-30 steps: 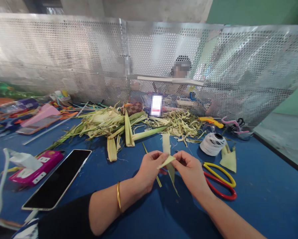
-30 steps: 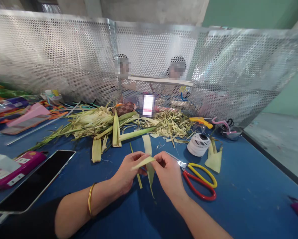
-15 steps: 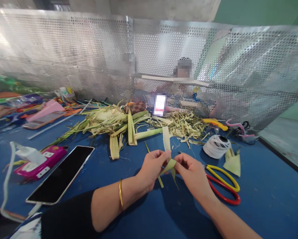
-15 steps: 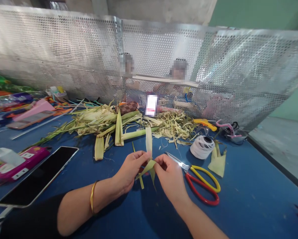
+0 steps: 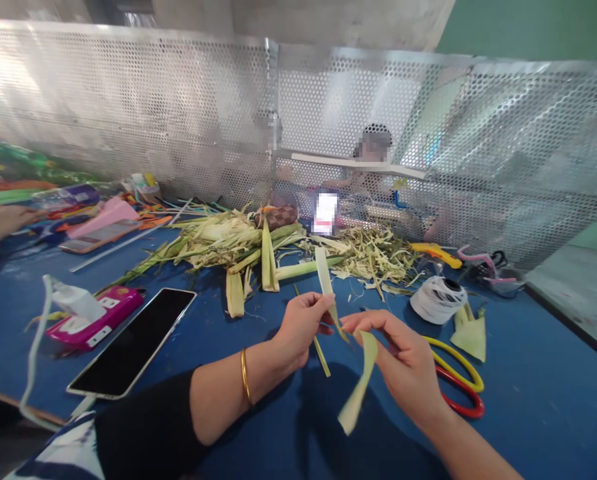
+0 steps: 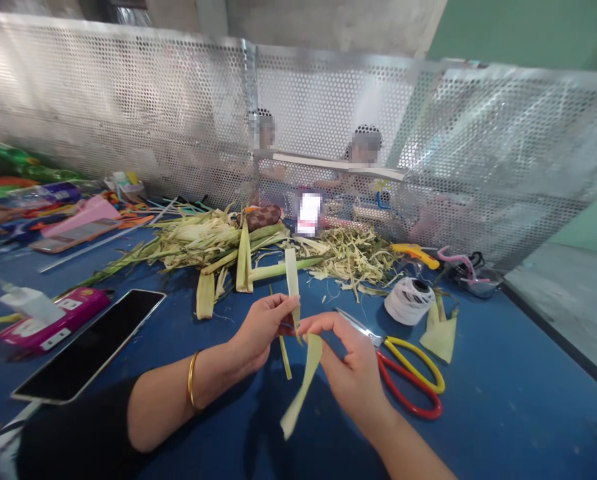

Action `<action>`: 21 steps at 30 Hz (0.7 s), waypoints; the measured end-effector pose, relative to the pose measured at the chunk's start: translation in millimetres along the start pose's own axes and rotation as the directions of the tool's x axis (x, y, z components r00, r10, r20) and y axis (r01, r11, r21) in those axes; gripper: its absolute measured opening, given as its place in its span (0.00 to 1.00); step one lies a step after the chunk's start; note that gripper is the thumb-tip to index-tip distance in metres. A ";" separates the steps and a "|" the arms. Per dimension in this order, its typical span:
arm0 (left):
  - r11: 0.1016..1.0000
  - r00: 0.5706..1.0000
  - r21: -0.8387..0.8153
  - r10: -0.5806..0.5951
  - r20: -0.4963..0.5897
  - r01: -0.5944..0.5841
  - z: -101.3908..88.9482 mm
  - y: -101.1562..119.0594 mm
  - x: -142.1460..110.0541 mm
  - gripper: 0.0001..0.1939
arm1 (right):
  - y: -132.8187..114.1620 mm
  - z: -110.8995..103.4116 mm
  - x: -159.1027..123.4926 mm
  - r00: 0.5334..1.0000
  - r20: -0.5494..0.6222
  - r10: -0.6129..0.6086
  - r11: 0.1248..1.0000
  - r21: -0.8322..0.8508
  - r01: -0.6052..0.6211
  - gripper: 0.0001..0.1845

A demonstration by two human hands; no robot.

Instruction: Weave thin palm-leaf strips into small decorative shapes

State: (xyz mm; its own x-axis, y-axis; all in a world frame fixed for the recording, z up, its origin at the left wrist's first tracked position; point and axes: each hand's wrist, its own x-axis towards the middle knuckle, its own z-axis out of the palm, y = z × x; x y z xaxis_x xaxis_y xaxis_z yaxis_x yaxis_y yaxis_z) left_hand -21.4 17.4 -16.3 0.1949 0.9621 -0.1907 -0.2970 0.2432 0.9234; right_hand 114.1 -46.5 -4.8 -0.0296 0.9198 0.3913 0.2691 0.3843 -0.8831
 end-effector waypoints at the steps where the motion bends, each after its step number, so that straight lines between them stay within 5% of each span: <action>1: 1.000 1.000 -0.004 0.003 -0.009 -0.003 -1.1 0.7 1.9 0.17 | -4.1 -1.8 -1.1 0.999 0.039 0.005 0.998 0.055 -0.007 0.06; 7: 1.000 0.996 0.001 0.031 -0.079 -0.031 -8.0 4.2 11.4 0.16 | -24.8 -14.3 0.2 0.928 0.323 0.188 0.800 0.497 -0.335 0.21; 12: 0.998 0.999 0.056 0.004 0.033 -0.006 -3.1 0.7 2.1 0.15 | -9.3 -6.2 10.6 0.880 0.000 0.474 0.783 0.458 -0.422 0.16; 15: 0.996 0.992 0.067 -0.072 0.108 0.065 1.1 -3.8 -6.1 0.14 | 4.8 4.0 11.7 0.828 0.112 0.550 0.732 0.412 -0.542 0.15; 21: 0.992 0.991 0.036 -0.119 0.058 0.117 3.3 -8.8 -9.3 0.10 | 17.1 12.9 8.7 0.867 0.066 0.494 0.824 0.283 -0.491 0.14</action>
State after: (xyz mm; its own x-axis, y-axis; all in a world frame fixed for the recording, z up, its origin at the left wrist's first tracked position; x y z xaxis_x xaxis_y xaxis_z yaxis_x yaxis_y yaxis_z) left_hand -17.6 5.9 -21.5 0.2823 0.9176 -0.2798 -0.2381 0.3496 0.9061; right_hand 106.0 -30.9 -19.8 0.0434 0.9925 -0.1139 -0.0363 -0.1123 -0.9930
